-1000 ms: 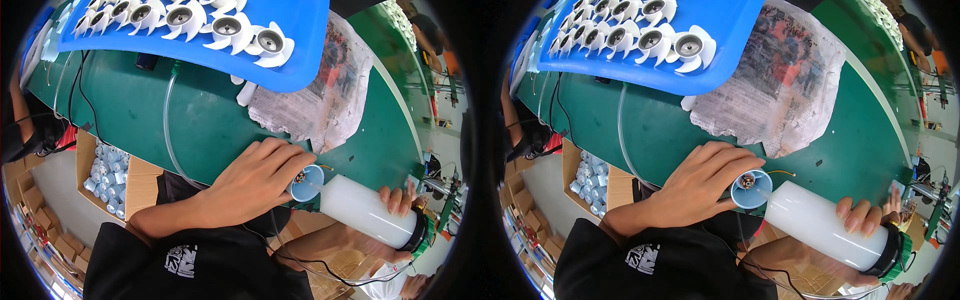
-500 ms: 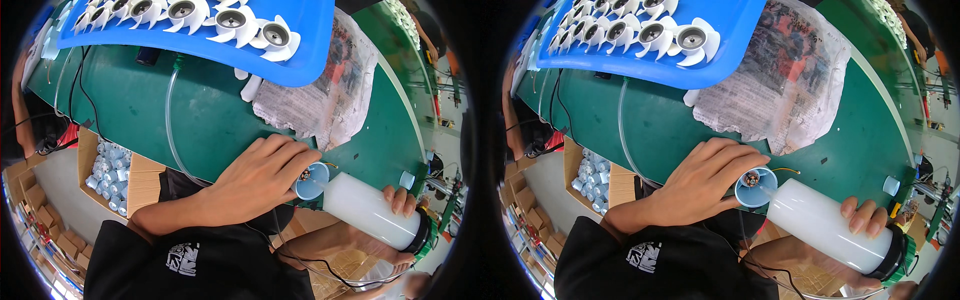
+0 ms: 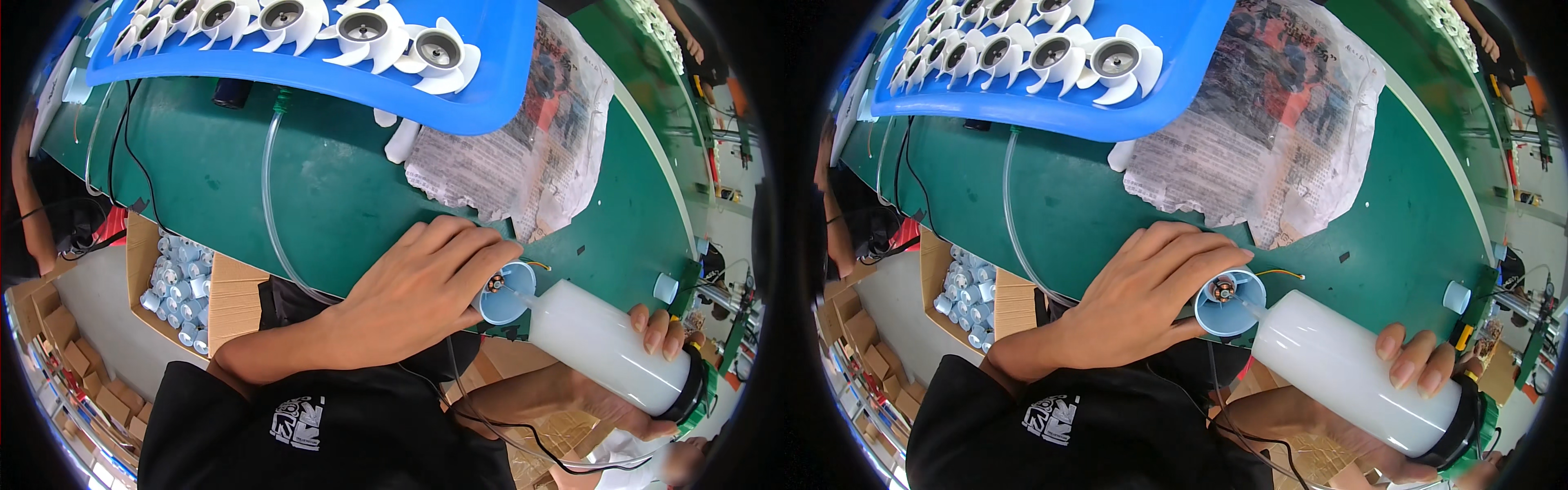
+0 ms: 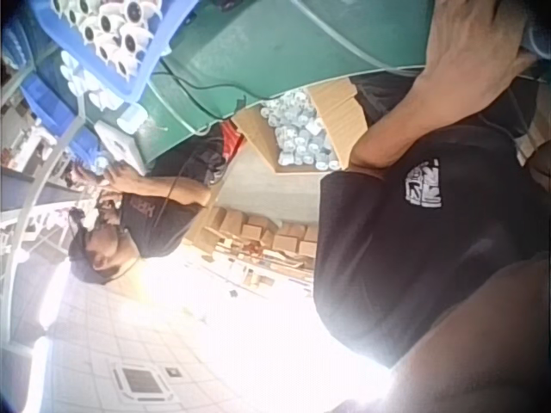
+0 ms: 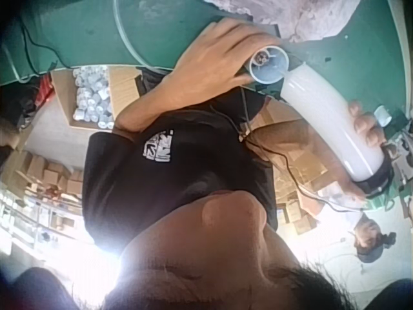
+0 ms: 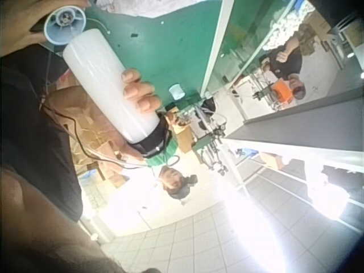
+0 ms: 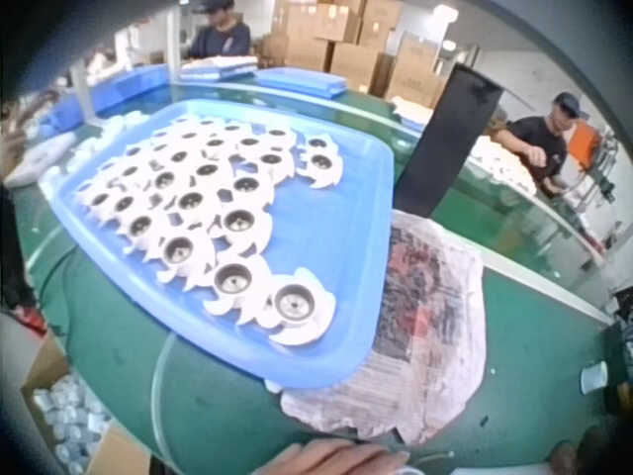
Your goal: Assembling small cooling fans by placing components into plastic housings and using a liquid dispenser.
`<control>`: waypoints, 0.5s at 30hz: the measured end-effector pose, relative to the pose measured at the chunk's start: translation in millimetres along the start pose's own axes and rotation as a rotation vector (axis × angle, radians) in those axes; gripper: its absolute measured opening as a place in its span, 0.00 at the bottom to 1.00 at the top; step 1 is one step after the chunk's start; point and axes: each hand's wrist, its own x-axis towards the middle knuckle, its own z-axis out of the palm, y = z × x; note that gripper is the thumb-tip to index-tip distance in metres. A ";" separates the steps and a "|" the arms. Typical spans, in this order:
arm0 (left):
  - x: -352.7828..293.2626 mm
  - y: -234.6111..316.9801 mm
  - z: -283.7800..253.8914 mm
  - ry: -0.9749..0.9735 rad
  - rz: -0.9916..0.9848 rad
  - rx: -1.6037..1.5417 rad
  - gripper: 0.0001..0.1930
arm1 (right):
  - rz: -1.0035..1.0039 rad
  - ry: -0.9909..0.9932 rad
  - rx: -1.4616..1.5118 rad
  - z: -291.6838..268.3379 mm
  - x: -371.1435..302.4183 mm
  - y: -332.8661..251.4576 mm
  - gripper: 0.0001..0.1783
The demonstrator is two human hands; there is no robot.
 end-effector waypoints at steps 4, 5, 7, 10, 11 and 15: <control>-0.1 -0.4 0.7 0.004 0.001 -0.008 0.37 | -0.026 0.000 0.021 0.4 0.8 0.1 0.43; -0.2 -0.5 0.7 0.005 0.000 -0.007 0.37 | -0.018 -0.005 0.033 -1.2 1.3 0.6 0.42; -0.5 -0.6 0.5 0.001 -0.001 -0.007 0.37 | -0.010 -0.010 0.046 -2.9 1.4 0.9 0.41; -0.1 -0.7 0.5 -0.003 -0.005 -0.010 0.37 | 0.015 -0.001 0.064 -1.3 1.7 2.6 0.41; 0.0 -0.5 0.5 -0.003 -0.005 -0.010 0.37 | 0.002 0.000 0.069 -0.8 1.6 3.2 0.41; 0.1 -0.5 1.2 0.002 -0.004 -0.008 0.38 | 0.028 0.015 0.083 1.6 0.9 5.0 0.41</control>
